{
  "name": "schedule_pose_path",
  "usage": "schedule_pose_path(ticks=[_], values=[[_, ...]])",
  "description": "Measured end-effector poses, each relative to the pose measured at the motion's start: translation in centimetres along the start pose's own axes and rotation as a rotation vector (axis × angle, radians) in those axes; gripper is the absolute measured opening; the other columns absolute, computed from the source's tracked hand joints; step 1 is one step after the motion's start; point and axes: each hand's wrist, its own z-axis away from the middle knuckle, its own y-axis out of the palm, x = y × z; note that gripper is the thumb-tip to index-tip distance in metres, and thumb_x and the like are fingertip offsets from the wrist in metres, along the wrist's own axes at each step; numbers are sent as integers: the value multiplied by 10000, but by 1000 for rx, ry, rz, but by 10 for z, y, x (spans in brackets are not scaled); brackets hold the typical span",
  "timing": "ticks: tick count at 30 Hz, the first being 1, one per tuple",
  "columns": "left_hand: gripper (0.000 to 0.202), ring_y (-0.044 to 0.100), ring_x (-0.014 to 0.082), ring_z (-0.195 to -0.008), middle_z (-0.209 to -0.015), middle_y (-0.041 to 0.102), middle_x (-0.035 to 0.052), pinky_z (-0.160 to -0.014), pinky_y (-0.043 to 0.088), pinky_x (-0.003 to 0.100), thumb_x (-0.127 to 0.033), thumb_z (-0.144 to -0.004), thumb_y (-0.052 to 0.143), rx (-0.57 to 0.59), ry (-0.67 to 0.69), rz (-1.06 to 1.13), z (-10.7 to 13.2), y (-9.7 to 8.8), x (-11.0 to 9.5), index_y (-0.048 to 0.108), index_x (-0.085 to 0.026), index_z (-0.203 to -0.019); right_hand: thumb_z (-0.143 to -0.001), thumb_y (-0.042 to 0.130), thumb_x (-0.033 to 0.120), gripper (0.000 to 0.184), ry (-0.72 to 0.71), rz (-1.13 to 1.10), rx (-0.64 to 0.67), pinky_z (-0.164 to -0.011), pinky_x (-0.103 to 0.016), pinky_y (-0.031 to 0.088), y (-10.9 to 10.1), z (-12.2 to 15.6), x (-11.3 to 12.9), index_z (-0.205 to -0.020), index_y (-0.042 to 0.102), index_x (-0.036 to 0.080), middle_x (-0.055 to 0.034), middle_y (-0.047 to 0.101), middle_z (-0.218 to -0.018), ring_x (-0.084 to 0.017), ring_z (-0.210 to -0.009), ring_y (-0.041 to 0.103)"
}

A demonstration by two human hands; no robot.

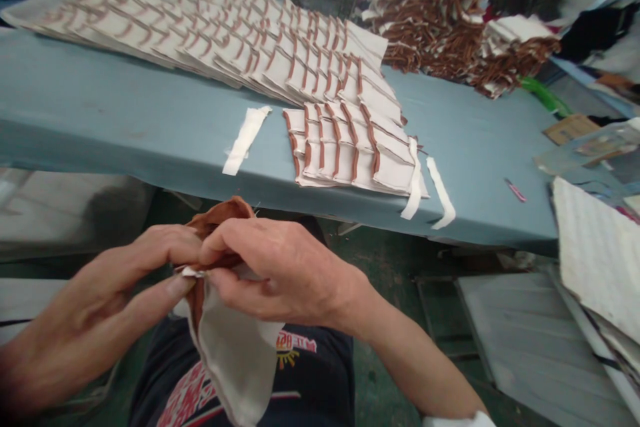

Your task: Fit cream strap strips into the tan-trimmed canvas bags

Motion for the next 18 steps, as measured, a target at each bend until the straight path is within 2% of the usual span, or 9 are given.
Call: schedule_pose_path(ticks=[4, 7, 10, 14, 18], values=[[201, 714, 190, -972, -1017, 784, -9, -860, 556, 245, -309, -1092, 552, 56, 54, 30, 3, 4, 15, 716, -265, -983, -994, 643, 107, 76, 16, -105, -5, -696, -195, 509, 2, 2, -6, -1007, 669, 177, 10, 749, -920, -85, -737, 631], [186, 721, 167, -939, -976, 776, -25, -838, 556, 213, -271, -1102, 571, 62, 126, 69, 3, 4, 23, 729, -290, -1005, -1021, 671, 144, 40, 16, -166, -17, -719, -197, 519, 4, 3, -10, -994, 688, 168, -8, 752, -931, -95, -781, 653], [192, 710, 132, -905, -964, 770, -51, -850, 543, 172, -246, -1103, 600, 47, 138, 136, 4, 3, 24, 752, -315, -1009, -1031, 698, 186, 59, 12, -209, -46, -764, -217, 539, 8, 4, -13, -978, 712, 162, -40, 766, -967, -123, -865, 681], [216, 720, 105, -896, -936, 767, -78, -844, 531, 137, -210, -1091, 609, 50, 109, 205, 5, 2, 23, 762, -323, -989, -1032, 735, 231, 101, 67, -307, -61, -755, -230, 554, 14, 5, -16, -956, 727, 165, -36, 767, -949, -128, -838, 688], [228, 758, 96, -863, -939, 795, -88, -801, 534, 123, -161, -1054, 630, 48, 117, 167, 4, 2, 25, 780, -316, -981, -1041, 754, 243, 106, 24, -180, -110, -824, -260, 574, 18, 7, -14, -983, 712, 164, -54, 786, -981, -144, -885, 712]])
